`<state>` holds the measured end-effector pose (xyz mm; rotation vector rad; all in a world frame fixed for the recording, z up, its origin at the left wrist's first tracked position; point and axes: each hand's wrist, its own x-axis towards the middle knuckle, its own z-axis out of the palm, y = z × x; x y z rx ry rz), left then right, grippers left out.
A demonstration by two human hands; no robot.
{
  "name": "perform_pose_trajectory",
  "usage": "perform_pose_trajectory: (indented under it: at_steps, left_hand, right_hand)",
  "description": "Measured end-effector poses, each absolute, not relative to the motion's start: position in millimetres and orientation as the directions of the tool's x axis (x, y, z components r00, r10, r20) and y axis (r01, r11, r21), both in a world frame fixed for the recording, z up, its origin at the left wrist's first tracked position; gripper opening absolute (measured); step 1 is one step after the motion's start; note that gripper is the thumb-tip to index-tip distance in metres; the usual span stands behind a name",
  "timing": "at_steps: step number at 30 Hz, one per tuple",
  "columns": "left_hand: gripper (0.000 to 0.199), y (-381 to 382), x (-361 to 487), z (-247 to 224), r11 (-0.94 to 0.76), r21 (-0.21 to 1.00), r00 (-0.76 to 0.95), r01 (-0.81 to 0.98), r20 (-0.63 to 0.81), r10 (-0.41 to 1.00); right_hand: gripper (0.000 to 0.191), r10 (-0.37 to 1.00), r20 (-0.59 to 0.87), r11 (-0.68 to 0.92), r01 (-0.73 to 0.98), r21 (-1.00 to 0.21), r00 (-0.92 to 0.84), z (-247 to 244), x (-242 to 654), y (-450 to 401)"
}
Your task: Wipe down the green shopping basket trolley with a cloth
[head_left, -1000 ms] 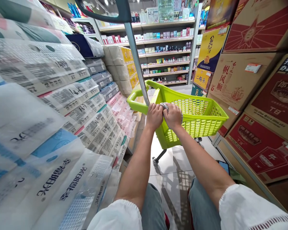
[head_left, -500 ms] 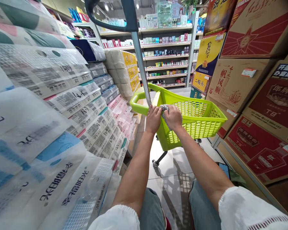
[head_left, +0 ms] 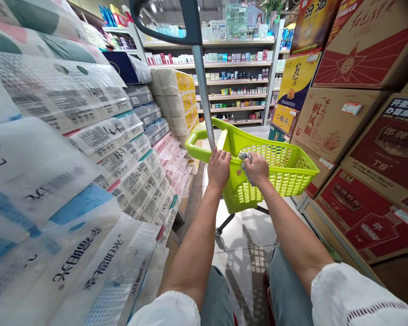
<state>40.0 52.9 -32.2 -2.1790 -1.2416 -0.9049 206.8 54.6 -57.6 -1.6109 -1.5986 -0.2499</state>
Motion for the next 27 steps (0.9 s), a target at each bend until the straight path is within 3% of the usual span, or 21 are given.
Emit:
perform_pose_trajectory:
  at_steps: [5, 11, 18, 27]
  left_hand:
    - [0.025, 52, 69, -39, -0.483, -0.088, 0.404, 0.871, 0.687, 0.604]
    - [0.023, 59, 63, -43, -0.474, -0.087, 0.41, 0.876, 0.651, 0.639]
    - [0.027, 63, 70, -49, -0.47, -0.067, 0.381, 0.88, 0.69, 0.616]
    - [0.027, 66, 61, -52, -0.468, -0.083, 0.383, 0.88, 0.706, 0.596]
  right_hand:
    - [0.031, 0.735, 0.666, 0.223, 0.883, -0.413, 0.126, -54, 188, 54]
    - [0.03, 0.746, 0.666, 0.264, 0.912, -0.314, 0.013, -63, 206, 54]
    - [0.03, 0.771, 0.612, 0.087, 0.922, -0.378, 0.178, -70, 236, 54]
    - [0.03, 0.747, 0.664, 0.266, 0.897, -0.354, 0.041, -56, 189, 56]
